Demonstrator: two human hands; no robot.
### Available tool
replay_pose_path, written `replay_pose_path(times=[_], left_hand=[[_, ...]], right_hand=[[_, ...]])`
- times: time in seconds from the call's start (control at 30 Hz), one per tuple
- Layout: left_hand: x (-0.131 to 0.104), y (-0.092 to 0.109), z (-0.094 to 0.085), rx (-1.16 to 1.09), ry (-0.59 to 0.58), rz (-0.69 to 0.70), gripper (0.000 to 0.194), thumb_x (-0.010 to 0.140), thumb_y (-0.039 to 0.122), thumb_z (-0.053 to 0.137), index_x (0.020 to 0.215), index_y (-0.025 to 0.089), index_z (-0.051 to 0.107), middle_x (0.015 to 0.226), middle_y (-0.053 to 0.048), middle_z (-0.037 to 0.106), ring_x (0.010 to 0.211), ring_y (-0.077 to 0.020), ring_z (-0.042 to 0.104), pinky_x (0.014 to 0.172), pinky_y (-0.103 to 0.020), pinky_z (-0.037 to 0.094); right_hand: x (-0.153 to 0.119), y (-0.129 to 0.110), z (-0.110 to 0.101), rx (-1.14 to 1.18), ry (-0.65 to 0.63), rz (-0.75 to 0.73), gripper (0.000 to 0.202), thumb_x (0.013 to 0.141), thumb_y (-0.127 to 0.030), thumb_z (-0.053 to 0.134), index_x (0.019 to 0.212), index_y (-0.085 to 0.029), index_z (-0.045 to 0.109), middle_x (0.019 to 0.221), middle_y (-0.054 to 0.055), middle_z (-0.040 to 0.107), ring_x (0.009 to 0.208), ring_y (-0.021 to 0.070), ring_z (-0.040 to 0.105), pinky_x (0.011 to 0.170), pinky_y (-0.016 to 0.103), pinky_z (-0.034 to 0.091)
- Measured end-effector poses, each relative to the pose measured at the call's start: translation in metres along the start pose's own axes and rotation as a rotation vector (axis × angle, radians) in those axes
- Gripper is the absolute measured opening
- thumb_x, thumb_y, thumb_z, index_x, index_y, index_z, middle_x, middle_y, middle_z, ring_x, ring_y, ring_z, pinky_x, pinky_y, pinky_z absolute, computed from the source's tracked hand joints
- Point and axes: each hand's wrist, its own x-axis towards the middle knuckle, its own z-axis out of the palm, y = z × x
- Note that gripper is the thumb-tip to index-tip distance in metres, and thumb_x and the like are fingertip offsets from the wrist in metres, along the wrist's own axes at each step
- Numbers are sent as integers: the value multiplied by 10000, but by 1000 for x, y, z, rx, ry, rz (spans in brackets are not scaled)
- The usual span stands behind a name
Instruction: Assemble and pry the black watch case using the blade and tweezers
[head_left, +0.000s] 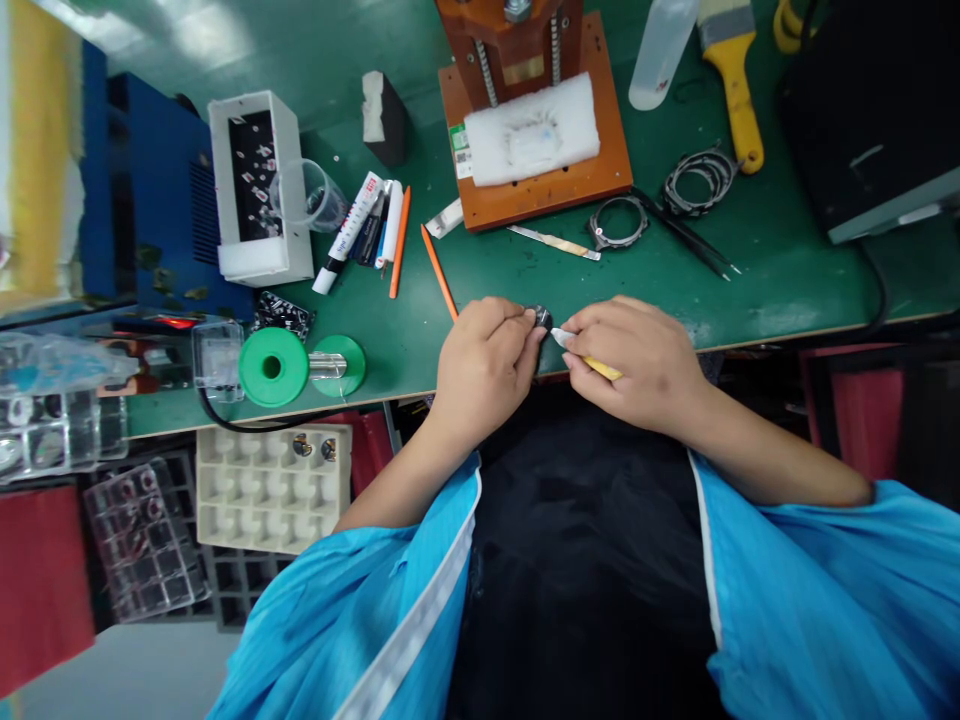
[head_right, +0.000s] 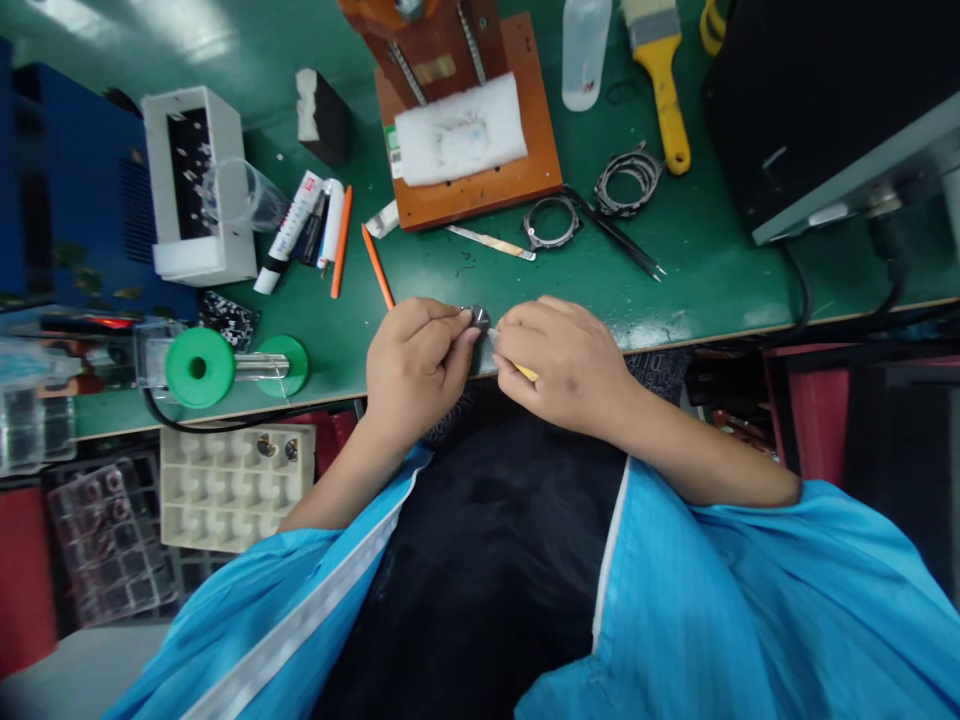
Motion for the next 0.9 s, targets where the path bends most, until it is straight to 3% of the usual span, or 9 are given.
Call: replay_pose_path(times=[0.33,0.63,0.9], left_hand=[[1,4,1,58,-18,-14,127,1073,183,646,1039,98,734,1004,-104,728,917,-212,663,816,-361,558],[0,4,2,61,-7,-22,122,1072,186,642,1011,109,714,962,-101,706,897,-212,644,798,-362,545],[-3,2,4,82,24,-62,145,1074,246,667,957,160,663,887,-80,648,858,-206,578,747,-352,470]], right_hand=[[-1,-2,1,-31,24,21,176,1020,-152,644,855,-173,699,1036,64,748,880,222,659,793,381,517],[-1,-1,-1,-4,18,12,153,1010,-150,639,881,-178,718,1055,56,765,898,228,703,791,388,532],[-3,0,1,-22,-14,15,134,1000,-160,652,883,-191,710,1068,49,761,923,228,689,807,374,512]])
